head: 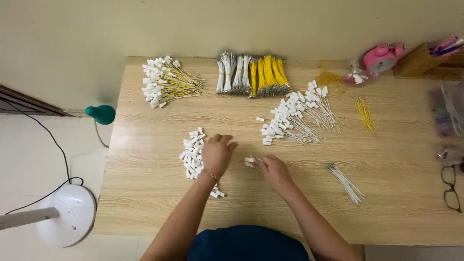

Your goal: The person repeatedly picks small white plastic caps and metal wires from a table and presses the caps onto the wire ends. Completed units are placed into a growing pile on the right side of the table.

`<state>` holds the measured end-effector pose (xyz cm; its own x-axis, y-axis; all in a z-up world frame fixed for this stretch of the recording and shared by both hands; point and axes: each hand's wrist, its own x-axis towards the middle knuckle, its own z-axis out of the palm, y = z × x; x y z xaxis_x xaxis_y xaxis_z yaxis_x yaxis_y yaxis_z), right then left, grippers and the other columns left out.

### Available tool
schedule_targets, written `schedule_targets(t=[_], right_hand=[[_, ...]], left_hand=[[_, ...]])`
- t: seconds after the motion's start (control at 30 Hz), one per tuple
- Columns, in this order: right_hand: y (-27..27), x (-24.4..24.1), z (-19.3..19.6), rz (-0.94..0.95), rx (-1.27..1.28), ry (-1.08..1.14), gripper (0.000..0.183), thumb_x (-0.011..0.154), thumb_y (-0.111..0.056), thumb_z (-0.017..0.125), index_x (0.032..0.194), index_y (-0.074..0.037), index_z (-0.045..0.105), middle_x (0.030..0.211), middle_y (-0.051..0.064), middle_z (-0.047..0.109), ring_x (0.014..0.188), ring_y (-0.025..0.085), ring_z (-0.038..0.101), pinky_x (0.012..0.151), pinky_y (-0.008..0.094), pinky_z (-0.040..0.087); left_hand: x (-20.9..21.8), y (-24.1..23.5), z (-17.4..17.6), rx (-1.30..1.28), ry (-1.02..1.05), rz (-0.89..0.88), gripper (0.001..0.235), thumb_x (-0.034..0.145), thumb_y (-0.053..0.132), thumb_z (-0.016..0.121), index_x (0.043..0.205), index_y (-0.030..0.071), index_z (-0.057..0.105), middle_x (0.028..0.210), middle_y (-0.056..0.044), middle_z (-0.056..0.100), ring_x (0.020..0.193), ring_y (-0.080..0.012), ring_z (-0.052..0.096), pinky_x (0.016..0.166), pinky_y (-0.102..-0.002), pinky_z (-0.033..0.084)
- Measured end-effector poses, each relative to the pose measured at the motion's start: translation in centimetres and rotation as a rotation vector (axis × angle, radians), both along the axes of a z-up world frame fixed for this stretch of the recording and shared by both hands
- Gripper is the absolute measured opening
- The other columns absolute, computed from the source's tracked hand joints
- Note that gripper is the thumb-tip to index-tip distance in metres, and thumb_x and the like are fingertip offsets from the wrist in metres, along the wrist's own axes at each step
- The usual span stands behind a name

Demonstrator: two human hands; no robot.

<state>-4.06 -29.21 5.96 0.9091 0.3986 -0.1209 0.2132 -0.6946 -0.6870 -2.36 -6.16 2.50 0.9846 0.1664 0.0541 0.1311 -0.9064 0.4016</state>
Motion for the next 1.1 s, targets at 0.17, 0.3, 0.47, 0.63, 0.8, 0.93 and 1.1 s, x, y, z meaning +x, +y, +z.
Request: schedule_targets(t=[0.17,0.3,0.47,0.63,0.8,0.93,1.1], right_hand=[[-0.9,-0.1,0.8,-0.015,0.039,0.053,0.019,0.097,-0.009,0.058,0.102,0.000,0.073,0.093,0.025,0.070,0.097,0.044,0.071,0.084,0.049,0.055],[-1.5,0.3,1.9,-0.097,0.076,0.064,0.021,0.099,-0.018,0.062,0.105,-0.005,0.076,0.102,0.020,0.073,0.104,0.039,0.070,0.089,0.046,0.055],[-0.5,0.4,8.3,-0.234,0.377,0.229,0.020,0.100,-0.013,0.058,0.113,-0.004,0.071,0.092,0.017,0.074,0.076,0.026,0.069,0.070,0.036,0.058],[0.0,1.4,9.6,-0.207,0.707,0.351,0.038,0.099,-0.009,0.060,0.136,-0.004,0.054,0.081,0.012,0.072,0.046,0.013,0.061,0.048,0.024,0.052],[1.4,1.5,9.5,-0.366,0.815,0.411,0.011,0.099,-0.011,0.062,0.108,-0.005,0.063,0.072,0.013,0.068,0.043,0.013,0.058,0.038,0.020,0.036],[1.6,1.1,10.0,-0.385,0.835,0.417,0.008,0.096,-0.007,0.066,0.104,-0.008,0.065,0.069,0.004,0.059,0.049,0.007,0.049,0.042,0.018,0.036],[1.2,1.2,10.2,-0.347,0.764,0.294,0.010,0.090,-0.003,0.072,0.100,-0.005,0.071,0.069,0.000,0.058,0.059,0.004,0.047,0.050,0.018,0.034]], left_hand=[[0.4,3.0,-1.9,0.303,0.182,-0.003,0.030,0.087,0.052,0.068,0.105,0.029,0.076,0.107,0.003,0.068,0.110,-0.0224,0.063,0.094,-0.042,0.047],[0.0,3.6,-4.1,0.321,0.119,0.042,0.027,0.085,0.050,0.062,0.092,0.031,0.080,0.102,0.004,0.068,0.106,-0.0218,0.063,0.094,-0.040,0.046],[0.0,3.5,-3.4,0.196,-0.012,0.095,0.024,0.082,0.048,0.071,0.098,0.033,0.079,0.100,0.005,0.067,0.101,-0.0204,0.065,0.087,-0.038,0.051],[-0.7,0.9,8.1,-0.587,0.007,0.096,0.026,0.092,0.032,0.074,0.110,0.014,0.077,0.095,-0.013,0.078,0.091,-0.0313,0.077,0.075,-0.040,0.061],[-1.9,-1.9,11.8,-1.594,0.120,0.138,0.023,0.100,0.014,0.064,0.121,0.003,0.062,0.100,-0.013,0.071,0.080,-0.0219,0.076,0.071,-0.028,0.064],[-3.1,-3.6,14.8,-1.737,0.181,0.193,0.024,0.101,0.013,0.060,0.122,0.001,0.060,0.103,-0.018,0.072,0.083,-0.0254,0.077,0.073,-0.031,0.065],[-3.2,-4.3,15.2,-1.785,0.177,0.165,0.025,0.100,0.015,0.065,0.120,0.002,0.062,0.103,-0.016,0.072,0.084,-0.0229,0.076,0.074,-0.030,0.064]])
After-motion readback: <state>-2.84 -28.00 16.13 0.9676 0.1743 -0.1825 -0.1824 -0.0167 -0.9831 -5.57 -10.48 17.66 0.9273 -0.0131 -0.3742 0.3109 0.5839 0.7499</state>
